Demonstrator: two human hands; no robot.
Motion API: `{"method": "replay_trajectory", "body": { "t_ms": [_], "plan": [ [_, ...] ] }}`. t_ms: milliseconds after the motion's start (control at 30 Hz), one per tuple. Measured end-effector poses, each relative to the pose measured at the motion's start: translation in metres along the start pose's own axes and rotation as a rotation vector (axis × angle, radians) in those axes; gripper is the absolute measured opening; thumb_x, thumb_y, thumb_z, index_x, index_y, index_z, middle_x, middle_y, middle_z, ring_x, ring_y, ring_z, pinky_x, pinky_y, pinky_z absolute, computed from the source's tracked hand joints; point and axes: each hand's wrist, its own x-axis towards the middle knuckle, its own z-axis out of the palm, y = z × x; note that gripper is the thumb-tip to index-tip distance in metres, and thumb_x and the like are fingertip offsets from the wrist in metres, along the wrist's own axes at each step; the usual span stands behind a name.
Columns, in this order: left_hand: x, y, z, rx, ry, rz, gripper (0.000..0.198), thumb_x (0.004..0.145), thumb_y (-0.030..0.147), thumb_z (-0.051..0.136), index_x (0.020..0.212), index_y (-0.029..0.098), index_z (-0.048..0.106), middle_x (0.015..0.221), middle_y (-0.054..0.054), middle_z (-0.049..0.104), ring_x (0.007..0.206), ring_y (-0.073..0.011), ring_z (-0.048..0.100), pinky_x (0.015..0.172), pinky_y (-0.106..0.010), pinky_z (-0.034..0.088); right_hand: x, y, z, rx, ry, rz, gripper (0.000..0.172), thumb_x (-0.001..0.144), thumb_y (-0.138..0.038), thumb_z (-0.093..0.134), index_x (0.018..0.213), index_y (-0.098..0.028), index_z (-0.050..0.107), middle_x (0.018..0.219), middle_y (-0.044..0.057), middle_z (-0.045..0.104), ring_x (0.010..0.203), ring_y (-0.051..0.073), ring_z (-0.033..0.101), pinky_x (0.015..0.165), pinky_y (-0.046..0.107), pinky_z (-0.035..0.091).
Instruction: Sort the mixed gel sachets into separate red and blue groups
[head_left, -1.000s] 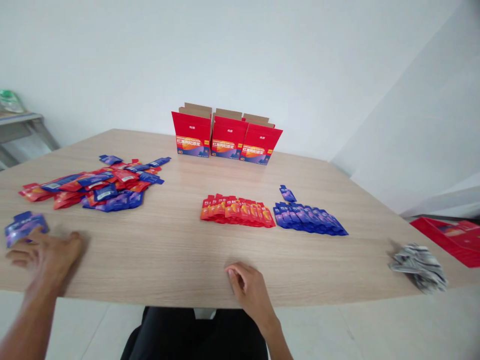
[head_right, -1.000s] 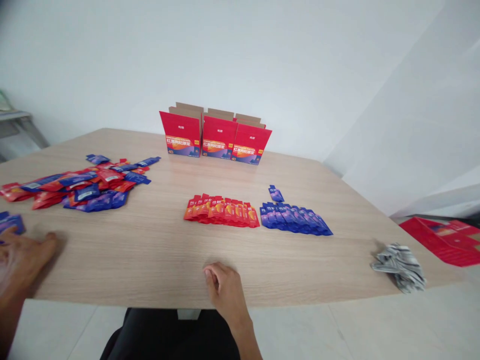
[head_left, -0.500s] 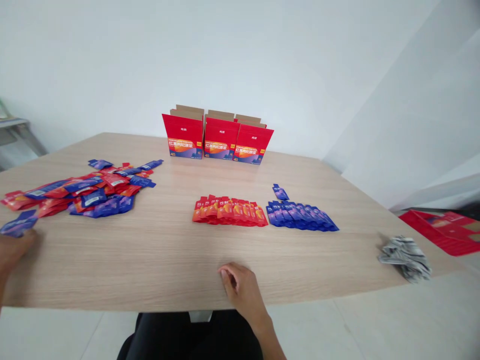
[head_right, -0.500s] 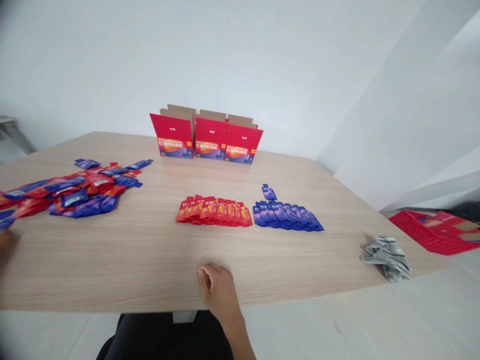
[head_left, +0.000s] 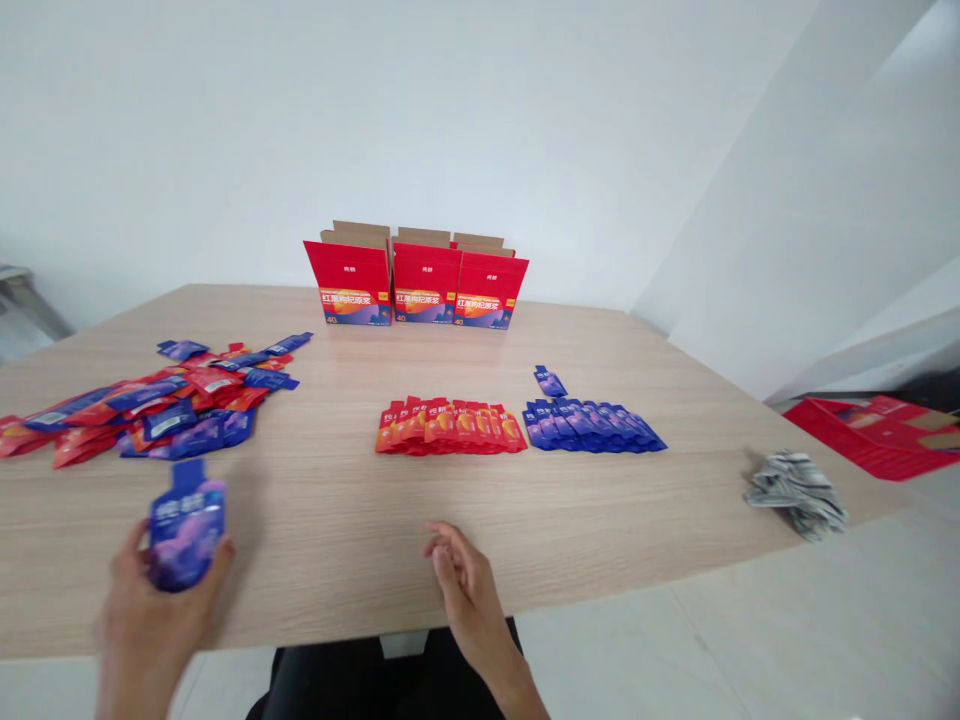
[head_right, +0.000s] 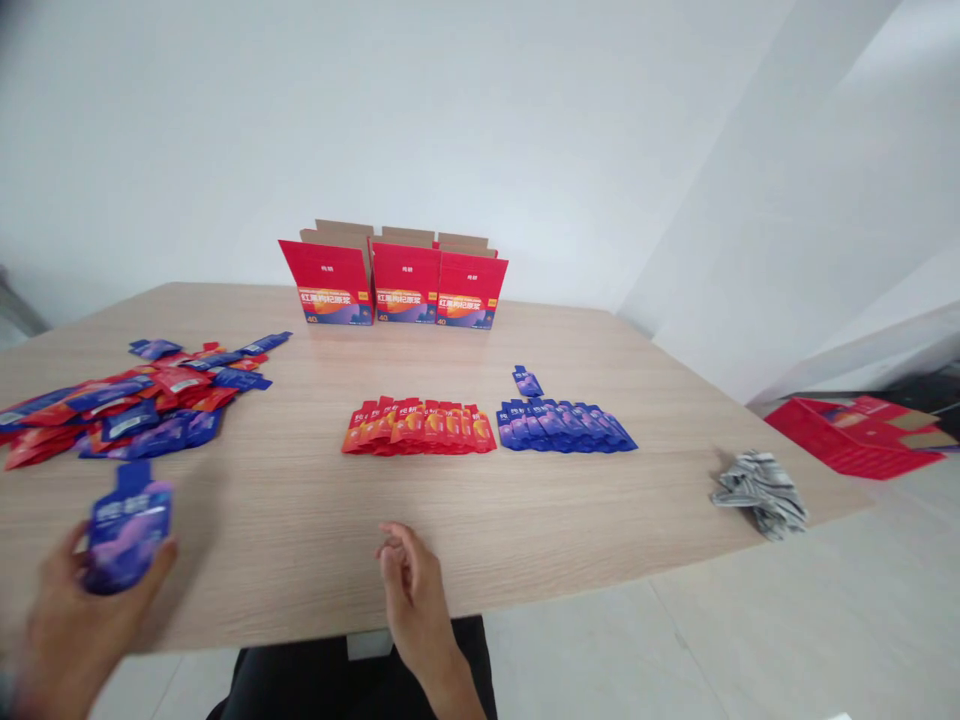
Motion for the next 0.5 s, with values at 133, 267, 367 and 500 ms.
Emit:
{"method": "replay_trajectory", "body": {
  "t_ms": [133, 267, 367, 500],
  "plan": [
    [-0.120, 0.056, 0.036, -0.286, -0.251, 0.246, 0.091, 0.079, 0.064, 0.072, 0.156, 0.022, 0.048, 0.131, -0.015, 0.070, 0.110, -0.0354, 0.071, 0.092, -0.048, 0.060, -0.003, -0.016, 0.010, 0.185, -0.115, 0.107, 0.058, 0.105, -0.065, 0.047, 0.146, -0.025, 0.059, 0.117, 0.009, 0.072, 0.079, 0.016, 0.064, 0.068, 0.027, 0.053],
    [-0.176, 0.093, 0.065, -0.416, -0.406, 0.362, 0.082, 0.091, 0.054, 0.067, 0.160, 0.018, 0.042, 0.144, -0.020, 0.064, 0.122, -0.0333, 0.070, 0.096, -0.046, 0.061, -0.005, -0.025, -0.003, 0.084, -0.041, 0.109, 0.058, 0.103, -0.062, 0.055, 0.146, -0.024, 0.059, 0.113, 0.009, 0.073, 0.085, 0.020, 0.068, 0.073, 0.030, 0.056],
    [-0.189, 0.103, 0.080, -0.519, -0.435, 0.395, 0.072, 0.097, 0.044, 0.062, 0.161, 0.018, 0.040, 0.145, -0.020, 0.064, 0.130, -0.0321, 0.067, 0.101, -0.047, 0.060, -0.015, -0.016, -0.010, -0.096, 0.130, 0.094, 0.074, 0.103, -0.054, 0.056, 0.166, -0.025, 0.032, 0.135, 0.012, 0.067, 0.102, 0.024, 0.071, 0.088, 0.037, 0.060],
    [-0.197, 0.108, 0.082, -0.658, -0.566, 0.483, 0.063, 0.098, 0.040, 0.063, 0.156, 0.020, 0.049, 0.147, -0.018, 0.065, 0.135, -0.0321, 0.064, 0.108, -0.049, 0.058, -0.027, -0.004, -0.009, -0.333, 0.249, 0.017, 0.087, 0.100, -0.043, 0.058, 0.173, -0.025, 0.014, 0.166, 0.014, 0.041, 0.151, 0.033, 0.045, 0.122, 0.051, 0.044]
  ]
}}
